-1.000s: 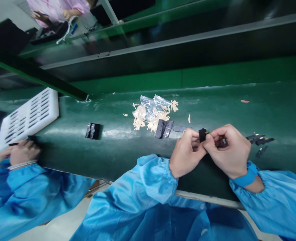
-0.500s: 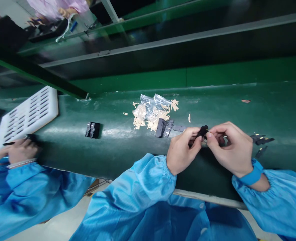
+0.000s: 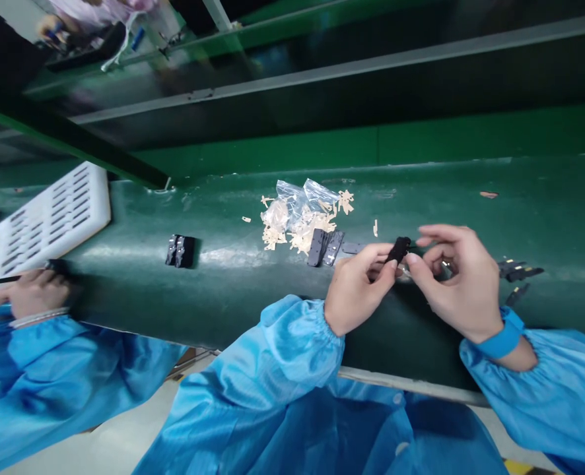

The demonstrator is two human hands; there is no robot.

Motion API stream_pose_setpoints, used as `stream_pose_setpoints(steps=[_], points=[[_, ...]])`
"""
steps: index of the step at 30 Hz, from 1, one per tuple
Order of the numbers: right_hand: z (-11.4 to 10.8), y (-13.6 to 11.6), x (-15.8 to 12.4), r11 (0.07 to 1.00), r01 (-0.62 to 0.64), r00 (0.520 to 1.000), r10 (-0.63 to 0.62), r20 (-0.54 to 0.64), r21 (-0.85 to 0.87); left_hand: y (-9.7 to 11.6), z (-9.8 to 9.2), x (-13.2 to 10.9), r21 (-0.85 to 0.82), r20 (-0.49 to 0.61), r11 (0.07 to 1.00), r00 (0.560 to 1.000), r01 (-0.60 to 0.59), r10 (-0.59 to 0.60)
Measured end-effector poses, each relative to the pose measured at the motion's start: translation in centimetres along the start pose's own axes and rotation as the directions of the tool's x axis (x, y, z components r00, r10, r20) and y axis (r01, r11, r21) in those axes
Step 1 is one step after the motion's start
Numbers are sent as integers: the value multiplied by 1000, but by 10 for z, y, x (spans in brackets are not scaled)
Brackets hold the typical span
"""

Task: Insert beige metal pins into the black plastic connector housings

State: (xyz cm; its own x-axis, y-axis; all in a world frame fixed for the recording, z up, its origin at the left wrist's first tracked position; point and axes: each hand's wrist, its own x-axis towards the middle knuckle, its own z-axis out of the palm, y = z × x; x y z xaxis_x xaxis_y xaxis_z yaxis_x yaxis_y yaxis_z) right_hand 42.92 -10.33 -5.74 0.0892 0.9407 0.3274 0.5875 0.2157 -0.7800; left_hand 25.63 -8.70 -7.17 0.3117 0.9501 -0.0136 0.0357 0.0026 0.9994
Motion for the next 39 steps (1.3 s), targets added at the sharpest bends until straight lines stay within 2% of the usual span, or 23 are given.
stream_pose_setpoints(steps=[5,10,20,26,30,32,35,37,39], points=[[-2,-1,1,998,-23,1000,23,9,64,-1,0,-2,27,8,1000,1000,-9,9],[-1,0,0,994,-61,998,59,22,93,1,-1,-3,143,5,989,999,-37,37],[0,-7,3,942,-223,975,212,71,251,1,-2,-5,276,-2,957,995,-91,95],[0,-6,2,935,-233,973,224,62,267,1,-2,-6,355,18,923,989,-146,150],[1,-3,0,956,-213,977,212,30,204,4,-3,-7,415,34,893,983,-176,179],[1,0,-1,978,-168,985,170,-8,122,4,-3,-6,358,39,926,993,-118,111],[0,4,0,985,-132,987,141,-72,110,4,-3,-2,41,98,996,992,74,-78],[-2,5,2,973,-145,981,165,-98,181,4,-4,2,-168,167,961,967,218,-191],[-4,4,4,961,-163,981,182,-66,223,6,-5,5,-269,217,911,941,312,-258]])
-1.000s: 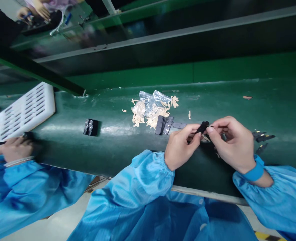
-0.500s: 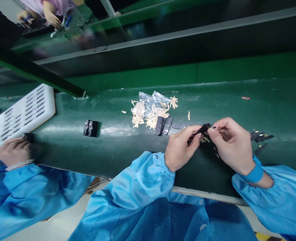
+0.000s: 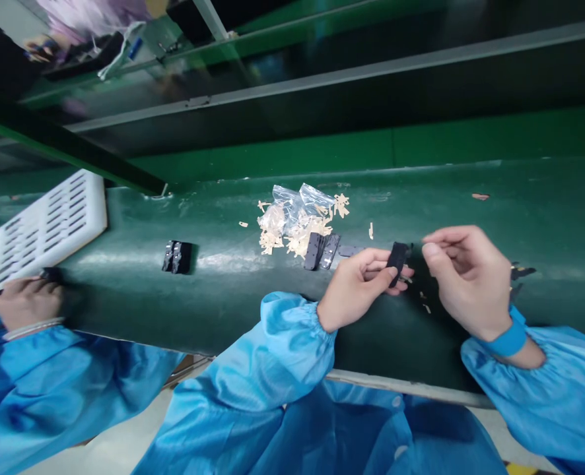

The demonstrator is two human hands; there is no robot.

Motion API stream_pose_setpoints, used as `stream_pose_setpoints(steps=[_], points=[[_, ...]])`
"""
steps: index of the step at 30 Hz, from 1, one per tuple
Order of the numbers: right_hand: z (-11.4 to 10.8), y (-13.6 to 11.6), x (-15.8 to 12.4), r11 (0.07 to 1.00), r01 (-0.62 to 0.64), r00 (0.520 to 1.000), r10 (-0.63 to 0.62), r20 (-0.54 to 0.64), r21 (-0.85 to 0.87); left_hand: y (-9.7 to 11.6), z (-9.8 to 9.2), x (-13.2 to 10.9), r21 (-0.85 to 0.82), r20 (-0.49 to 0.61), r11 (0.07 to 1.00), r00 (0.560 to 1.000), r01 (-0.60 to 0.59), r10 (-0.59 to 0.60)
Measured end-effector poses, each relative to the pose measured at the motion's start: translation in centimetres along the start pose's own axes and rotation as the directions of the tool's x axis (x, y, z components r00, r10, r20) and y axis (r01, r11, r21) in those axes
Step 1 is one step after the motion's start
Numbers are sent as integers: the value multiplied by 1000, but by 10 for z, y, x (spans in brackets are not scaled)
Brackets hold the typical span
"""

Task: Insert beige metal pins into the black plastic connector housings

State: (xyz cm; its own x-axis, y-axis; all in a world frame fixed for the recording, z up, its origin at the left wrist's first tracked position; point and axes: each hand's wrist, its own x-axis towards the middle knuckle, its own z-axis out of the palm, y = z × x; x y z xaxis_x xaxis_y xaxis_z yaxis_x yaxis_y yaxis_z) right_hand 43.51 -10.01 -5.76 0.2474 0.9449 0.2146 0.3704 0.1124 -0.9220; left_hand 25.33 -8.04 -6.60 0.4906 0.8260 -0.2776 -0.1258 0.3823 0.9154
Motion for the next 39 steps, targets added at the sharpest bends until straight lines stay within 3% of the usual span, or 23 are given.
stream_pose_setpoints(steps=[6,16,21,24,28,33,39], points=[[0,-6,1,994,-88,981,74,178,72,4,-1,1,-79,-3,996,999,40,-40],[0,-9,4,981,-161,975,142,171,107,1,0,0,-59,14,998,1000,-7,7],[-1,-12,9,962,-222,957,185,222,158,3,-3,1,-12,30,999,999,-42,42],[-4,-12,12,929,-296,914,209,347,221,9,-7,0,-44,73,999,997,2,1],[-8,-8,11,842,-410,835,191,517,350,19,-12,0,-138,224,982,970,131,-98],[-8,-4,8,781,-462,807,175,564,419,19,-16,1,-208,309,931,923,300,-228],[-6,-6,5,851,-381,832,145,535,361,17,-15,3,-250,301,913,922,321,-242]])
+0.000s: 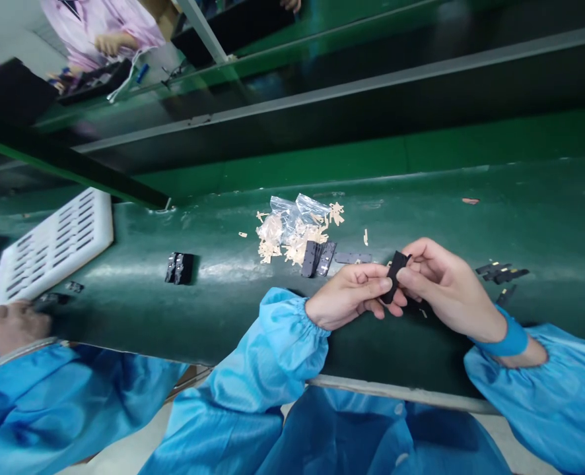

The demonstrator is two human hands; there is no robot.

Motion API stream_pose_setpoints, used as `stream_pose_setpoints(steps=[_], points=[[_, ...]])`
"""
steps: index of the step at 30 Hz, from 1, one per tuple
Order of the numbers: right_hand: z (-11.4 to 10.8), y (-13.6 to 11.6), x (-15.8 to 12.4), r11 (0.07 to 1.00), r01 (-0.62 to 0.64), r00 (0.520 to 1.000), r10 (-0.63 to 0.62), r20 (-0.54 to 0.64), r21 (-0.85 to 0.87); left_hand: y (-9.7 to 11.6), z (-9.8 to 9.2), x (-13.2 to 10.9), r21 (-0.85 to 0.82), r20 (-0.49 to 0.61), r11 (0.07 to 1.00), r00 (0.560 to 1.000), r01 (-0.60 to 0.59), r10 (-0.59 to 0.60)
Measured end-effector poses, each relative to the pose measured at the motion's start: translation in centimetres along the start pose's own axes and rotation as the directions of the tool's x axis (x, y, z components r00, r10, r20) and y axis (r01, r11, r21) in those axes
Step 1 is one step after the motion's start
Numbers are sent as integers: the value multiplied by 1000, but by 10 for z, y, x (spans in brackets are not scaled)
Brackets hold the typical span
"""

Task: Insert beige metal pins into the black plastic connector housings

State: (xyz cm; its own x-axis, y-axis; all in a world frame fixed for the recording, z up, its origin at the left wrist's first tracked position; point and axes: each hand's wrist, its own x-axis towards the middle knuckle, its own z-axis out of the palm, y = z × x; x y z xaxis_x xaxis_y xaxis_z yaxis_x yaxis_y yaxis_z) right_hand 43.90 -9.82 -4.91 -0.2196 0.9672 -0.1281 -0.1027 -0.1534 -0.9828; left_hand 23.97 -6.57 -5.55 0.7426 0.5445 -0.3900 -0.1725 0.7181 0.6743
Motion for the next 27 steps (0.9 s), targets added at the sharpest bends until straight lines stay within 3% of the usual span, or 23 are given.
stream_pose_setpoints(steps=[7,10,12,14,27], points=[[-8,-7,0,998,-52,990,55,133,-31,1,-5,-2,-4,38,999,999,35,-35],[-15,-13,1,992,26,1000,-28,-9,-126,2,-6,-2,22,-15,1000,1000,21,-21],[-18,-16,2,977,94,982,-123,-145,-189,3,-6,-2,52,-43,999,999,10,-8],[-17,-17,3,963,144,960,-192,-206,-227,3,-6,-2,74,-54,997,999,6,-2],[-14,-16,1,940,155,969,-205,-141,-304,4,-2,-4,87,-13,996,1000,13,-12]])
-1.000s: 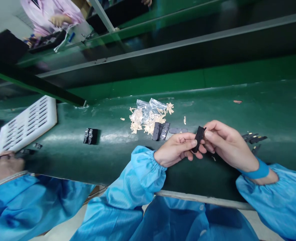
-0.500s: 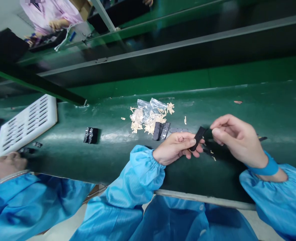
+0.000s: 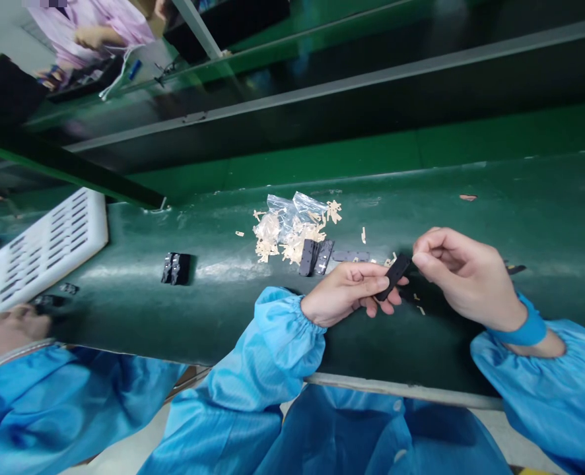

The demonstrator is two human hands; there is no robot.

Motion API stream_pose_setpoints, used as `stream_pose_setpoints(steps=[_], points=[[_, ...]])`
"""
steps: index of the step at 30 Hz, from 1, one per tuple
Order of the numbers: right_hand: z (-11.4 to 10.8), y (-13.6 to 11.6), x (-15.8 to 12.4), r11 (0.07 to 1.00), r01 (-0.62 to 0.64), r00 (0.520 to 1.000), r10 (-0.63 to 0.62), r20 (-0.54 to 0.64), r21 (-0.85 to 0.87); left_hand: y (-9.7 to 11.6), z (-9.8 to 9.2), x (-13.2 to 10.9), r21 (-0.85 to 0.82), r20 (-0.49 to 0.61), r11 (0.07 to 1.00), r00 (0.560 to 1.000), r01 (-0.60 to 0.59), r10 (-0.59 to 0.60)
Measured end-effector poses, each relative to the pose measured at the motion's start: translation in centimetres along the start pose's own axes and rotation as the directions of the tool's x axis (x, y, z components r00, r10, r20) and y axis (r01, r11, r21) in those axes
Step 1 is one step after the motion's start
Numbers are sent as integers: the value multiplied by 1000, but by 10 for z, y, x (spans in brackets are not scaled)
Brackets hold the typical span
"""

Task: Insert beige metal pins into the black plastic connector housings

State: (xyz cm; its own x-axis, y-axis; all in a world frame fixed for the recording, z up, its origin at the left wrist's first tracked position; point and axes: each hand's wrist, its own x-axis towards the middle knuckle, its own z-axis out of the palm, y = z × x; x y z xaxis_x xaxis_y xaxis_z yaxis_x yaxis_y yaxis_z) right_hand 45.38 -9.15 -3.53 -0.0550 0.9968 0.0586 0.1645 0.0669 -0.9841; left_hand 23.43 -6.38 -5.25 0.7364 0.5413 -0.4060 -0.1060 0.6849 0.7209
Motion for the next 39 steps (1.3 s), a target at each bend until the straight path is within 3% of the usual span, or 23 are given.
stream_pose_setpoints(steps=[13,19,25,33,39], points=[[-2,3,0,991,-134,989,132,61,26,-2,-5,-1,75,22,997,1000,9,-10],[-3,6,3,986,-164,986,165,-11,35,-2,-3,-1,73,50,997,999,-11,8],[0,0,-1,980,-114,959,66,274,163,3,0,-3,76,46,997,999,-4,1],[11,-1,-10,840,-304,931,163,326,449,1,-2,-3,58,114,998,994,-13,6],[12,2,-6,769,-448,887,318,336,456,2,-4,-2,88,68,996,998,3,-9]])
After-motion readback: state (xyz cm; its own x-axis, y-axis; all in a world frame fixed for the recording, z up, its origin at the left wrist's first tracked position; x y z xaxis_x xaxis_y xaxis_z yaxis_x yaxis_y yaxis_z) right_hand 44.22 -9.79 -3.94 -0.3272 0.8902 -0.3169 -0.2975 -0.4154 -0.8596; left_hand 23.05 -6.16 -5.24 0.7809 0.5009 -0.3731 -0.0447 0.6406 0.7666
